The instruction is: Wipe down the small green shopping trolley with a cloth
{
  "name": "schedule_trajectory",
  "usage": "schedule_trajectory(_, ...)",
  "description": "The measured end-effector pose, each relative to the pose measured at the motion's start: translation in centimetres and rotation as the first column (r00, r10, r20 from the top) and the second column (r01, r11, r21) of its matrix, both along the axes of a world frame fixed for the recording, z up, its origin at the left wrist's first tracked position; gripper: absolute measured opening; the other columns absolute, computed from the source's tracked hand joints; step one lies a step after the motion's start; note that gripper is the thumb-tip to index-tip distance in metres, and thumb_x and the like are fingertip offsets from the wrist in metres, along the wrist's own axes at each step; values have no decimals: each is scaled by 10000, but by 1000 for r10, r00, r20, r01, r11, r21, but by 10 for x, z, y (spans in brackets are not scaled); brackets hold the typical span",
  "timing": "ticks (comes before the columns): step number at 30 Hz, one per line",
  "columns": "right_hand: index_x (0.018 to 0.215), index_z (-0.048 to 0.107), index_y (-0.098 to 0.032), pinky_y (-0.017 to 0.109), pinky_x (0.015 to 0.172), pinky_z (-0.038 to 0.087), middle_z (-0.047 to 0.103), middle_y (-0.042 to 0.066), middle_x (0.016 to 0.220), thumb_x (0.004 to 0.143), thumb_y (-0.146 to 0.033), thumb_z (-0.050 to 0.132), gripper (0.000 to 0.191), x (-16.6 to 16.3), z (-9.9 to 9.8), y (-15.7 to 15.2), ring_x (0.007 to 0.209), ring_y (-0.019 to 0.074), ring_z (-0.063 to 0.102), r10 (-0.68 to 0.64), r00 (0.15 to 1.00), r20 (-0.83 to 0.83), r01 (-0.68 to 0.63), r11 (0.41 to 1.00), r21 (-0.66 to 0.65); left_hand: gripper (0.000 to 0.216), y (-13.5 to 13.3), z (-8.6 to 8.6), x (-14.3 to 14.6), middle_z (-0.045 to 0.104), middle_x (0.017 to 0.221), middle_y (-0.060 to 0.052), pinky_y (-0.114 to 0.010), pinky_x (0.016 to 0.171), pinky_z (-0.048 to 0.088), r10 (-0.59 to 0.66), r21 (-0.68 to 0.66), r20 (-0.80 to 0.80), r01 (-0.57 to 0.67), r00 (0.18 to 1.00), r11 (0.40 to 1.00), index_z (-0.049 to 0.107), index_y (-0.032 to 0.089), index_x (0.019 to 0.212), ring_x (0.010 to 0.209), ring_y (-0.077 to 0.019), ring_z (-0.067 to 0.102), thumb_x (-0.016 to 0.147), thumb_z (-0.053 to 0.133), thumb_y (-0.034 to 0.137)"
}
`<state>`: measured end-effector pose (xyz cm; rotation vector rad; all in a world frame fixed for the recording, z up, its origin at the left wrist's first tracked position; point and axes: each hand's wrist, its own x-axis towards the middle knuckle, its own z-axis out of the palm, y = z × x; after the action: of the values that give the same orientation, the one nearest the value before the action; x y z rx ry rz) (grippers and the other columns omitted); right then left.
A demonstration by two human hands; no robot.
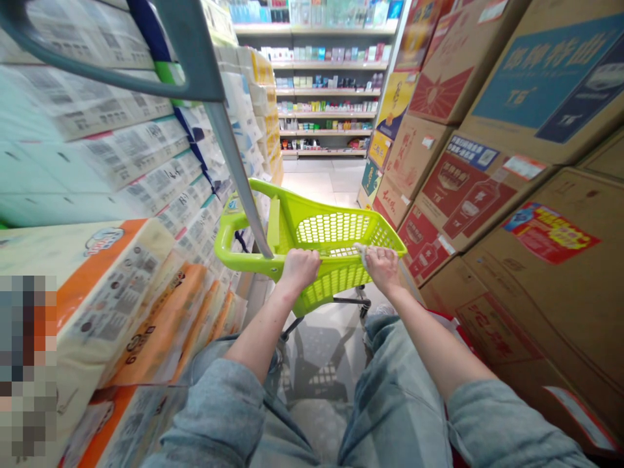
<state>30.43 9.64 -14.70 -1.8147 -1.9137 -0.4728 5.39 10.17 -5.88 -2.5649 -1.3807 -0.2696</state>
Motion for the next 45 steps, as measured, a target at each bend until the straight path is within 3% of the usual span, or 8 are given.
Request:
schedule_trajectory(4,969,644,-162,404,914,266,651,129,958,935,-308,310,366,38,-2,11,938,242,492,-176,984,-28,174,984,-43,273,0,0,1,663,739,-156,-339,638,399,-1,7,-4,1,1000,1000,642,96,811,712,-260,641,866,415,237)
schedule_trajectory(8,860,644,-170,391,922,274,661,114,880,939,-305,276,400,30,0,18,885,222,512,-227,969,-96,221,973,-71,261,-1,1,1,664,736,-154,-336,626,396,2,14,-2,-2,1000,1000,636,98,795,703,-259,642,859,420,231)
schedule_trajectory(14,1088,590,-144,397,1037,245,628,126,1070,951,-271,273,368,-58,5,5,1025,227,509,66,985,-161,-68,998,-12,257,-1,1,0,665,739,-150,-330,636,402,4,11,-1,-4,1000,1000,636,98,802,717,-254,644,855,416,221)
schedule_trajectory(19,1201,515,-151,405,1029,290,563,138,1197,937,-263,346,333,-107,12,-2,1137,236,452,301,942,-151,-296,954,53,252,0,0,-1,666,741,-146,-330,622,399,6,21,-23,-6,1000,1000,633,104,809,701,-258,640,853,404,202)
schedule_trajectory(26,1098,557,-147,351,876,372,607,127,1026,926,-285,396,274,-68,13,11,957,246,508,327,945,16,-323,940,-112,260,-1,-1,0,663,744,-142,-332,618,395,-11,32,-31,12,999,999,623,105,818,712,-262,640,884,416,247)
schedule_trajectory(35,1117,539,-126,366,942,334,607,154,1090,907,-241,405,274,-10,3,6,1015,256,503,165,985,57,-158,981,-117,187,-5,2,-5,631,831,-129,-342,706,374,-55,24,-35,56,998,998,591,111,892,825,-233,591,885,417,177)
schedule_trajectory(41,1111,544,-147,370,951,323,609,141,1096,899,-248,416,267,-6,3,6,1020,254,501,154,988,29,-149,981,-123,194,-13,7,-15,600,872,-102,-367,839,364,-174,128,-28,177,984,976,587,146,935,879,-232,537,862,412,107)
schedule_trajectory(45,1118,545,-143,370,940,320,612,140,1082,900,-240,410,274,-9,2,7,1017,255,495,148,989,13,-145,981,-125,241,-22,11,-34,608,984,-102,-375,917,351,-163,243,56,145,985,959,577,167,1049,954,-231,521,896,392,164)
